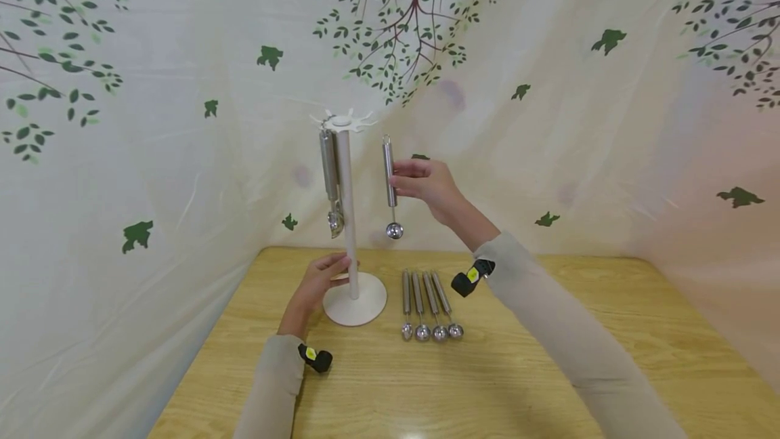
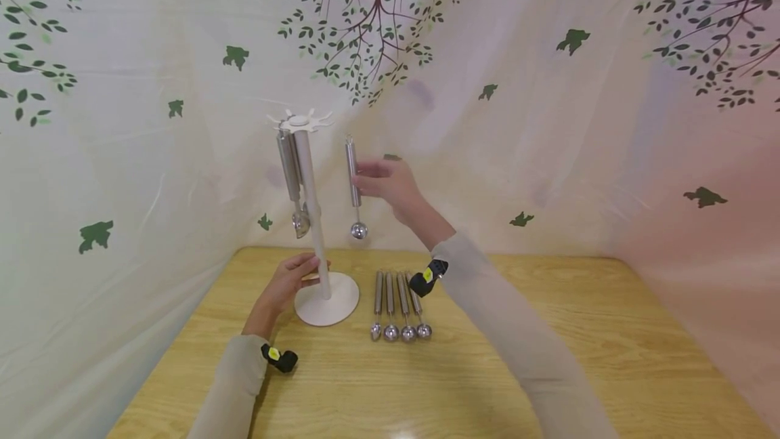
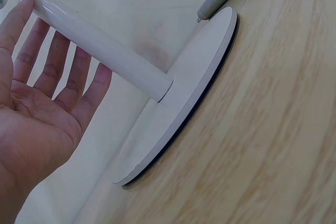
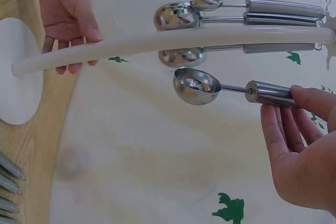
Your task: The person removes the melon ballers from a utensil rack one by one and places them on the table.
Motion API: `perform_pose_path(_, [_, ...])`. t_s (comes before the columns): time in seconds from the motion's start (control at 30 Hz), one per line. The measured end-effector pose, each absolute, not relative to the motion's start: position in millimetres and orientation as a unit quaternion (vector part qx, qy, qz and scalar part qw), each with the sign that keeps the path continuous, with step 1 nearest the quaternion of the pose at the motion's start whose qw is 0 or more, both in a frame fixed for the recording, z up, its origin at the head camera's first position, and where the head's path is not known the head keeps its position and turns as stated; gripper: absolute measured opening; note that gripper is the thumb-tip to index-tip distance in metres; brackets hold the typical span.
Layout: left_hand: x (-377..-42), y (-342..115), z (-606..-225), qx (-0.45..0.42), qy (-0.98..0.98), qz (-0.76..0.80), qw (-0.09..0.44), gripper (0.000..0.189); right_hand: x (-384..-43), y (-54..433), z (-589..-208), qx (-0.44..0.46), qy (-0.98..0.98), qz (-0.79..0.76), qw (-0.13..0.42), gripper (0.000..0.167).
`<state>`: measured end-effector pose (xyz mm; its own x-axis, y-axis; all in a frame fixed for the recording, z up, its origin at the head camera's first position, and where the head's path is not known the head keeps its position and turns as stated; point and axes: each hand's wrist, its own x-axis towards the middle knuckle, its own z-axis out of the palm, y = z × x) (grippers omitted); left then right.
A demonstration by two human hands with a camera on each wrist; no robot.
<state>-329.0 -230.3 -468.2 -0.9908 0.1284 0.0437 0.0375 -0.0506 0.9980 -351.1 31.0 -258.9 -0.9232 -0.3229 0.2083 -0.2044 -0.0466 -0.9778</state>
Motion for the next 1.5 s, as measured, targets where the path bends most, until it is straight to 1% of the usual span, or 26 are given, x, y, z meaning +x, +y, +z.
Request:
perform_pose_path(0.3, [-329,-230,-470,0.066,0.689,0.721,0.026,0.038,-347,61,-287,-0.184,0.704,-0.683,0.062,0.038])
perform_pose_path(0.53, [-327,-229,-467,0.075,0.683,0.727,0.027,0.033,-342,83,-308,-0.168,0.714,-0.676,0.075,0.040])
perform_pose_path(0.8, [-326,-230,-466,0.063,0.692,0.718,0.032,0.043,-336,106,-330,-0.150,0.728,-0.663,0.088,0.040])
perform_pose_path(0.9, [-327,-230,-468,0.064,0.690,0.721,0.032,0.040,-336,115,-338,-0.149,0.734,-0.657,0.089,0.041])
perform_pose_path(1.23, [-328,-231,-468,0.072,0.676,0.733,0.030,0.021,-338,140,-364,-0.129,0.746,-0.647,0.093,0.044])
perform_pose_path(1.5, [-327,-231,-467,0.081,0.675,0.732,0.032,0.016,-338,153,-378,-0.120,0.742,-0.652,0.103,0.044])
